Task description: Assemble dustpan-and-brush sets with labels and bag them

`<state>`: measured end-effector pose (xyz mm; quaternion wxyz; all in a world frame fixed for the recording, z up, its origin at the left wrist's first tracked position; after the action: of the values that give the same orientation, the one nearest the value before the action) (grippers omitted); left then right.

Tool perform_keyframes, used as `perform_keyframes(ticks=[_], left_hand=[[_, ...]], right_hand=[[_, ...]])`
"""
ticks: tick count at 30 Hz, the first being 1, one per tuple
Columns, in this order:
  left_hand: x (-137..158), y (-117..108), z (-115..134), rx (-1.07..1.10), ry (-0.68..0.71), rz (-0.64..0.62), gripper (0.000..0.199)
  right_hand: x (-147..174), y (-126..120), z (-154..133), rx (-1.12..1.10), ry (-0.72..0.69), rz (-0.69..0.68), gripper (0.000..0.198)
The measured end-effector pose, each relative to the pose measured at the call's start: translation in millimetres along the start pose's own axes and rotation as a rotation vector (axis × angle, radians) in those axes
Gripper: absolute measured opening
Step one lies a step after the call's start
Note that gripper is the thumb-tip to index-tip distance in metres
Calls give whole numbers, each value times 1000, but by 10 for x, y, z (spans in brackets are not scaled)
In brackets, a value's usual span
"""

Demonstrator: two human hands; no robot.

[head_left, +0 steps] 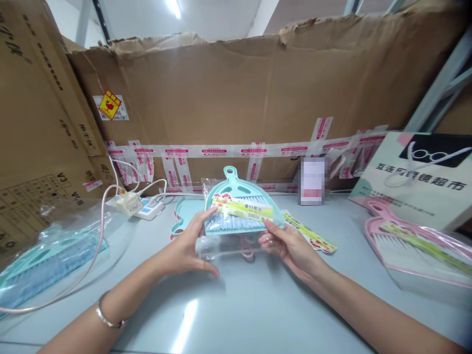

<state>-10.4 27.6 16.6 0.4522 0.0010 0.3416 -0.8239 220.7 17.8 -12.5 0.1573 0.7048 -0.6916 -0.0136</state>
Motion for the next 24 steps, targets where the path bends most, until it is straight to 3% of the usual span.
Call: perform_keyframes(ticks=[5,10,14,16,18,22,24], left_hand=[[-8,3,2,-3,77,332,43],[0,64,44,198,37,519,26],[10,82,-2,435,-147,657,27],[7,82,-8,474,-171,681,26],[0,81,0,489,-154,676,24],[-2,105,7,482,-136,645,20],[2,132,-7,457,-134,620,21]], right_hand=[[45,44,-23,93,-61,-54,37],[54,59,-39,145,-146,-87,42],[74,73,-70,111,-333,-165,86],[94,83,-80,183,-454,-197,105],[98,87,-72,318,-506,-199,96],[51,23,-77,454,-523,-19,24],[36,-11,-97,464,-567,88,21]])
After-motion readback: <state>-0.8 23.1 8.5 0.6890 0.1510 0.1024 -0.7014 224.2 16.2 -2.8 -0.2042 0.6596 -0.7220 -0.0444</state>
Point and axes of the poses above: each hand's wrist, its own x-axis away from the middle knuckle, its own y-axis out of the palm, z = x × y, the point moved 3 cm from there along -x, towards the middle knuckle, and after that the axes turned 11 degrees about x, right-handed, at the moved point
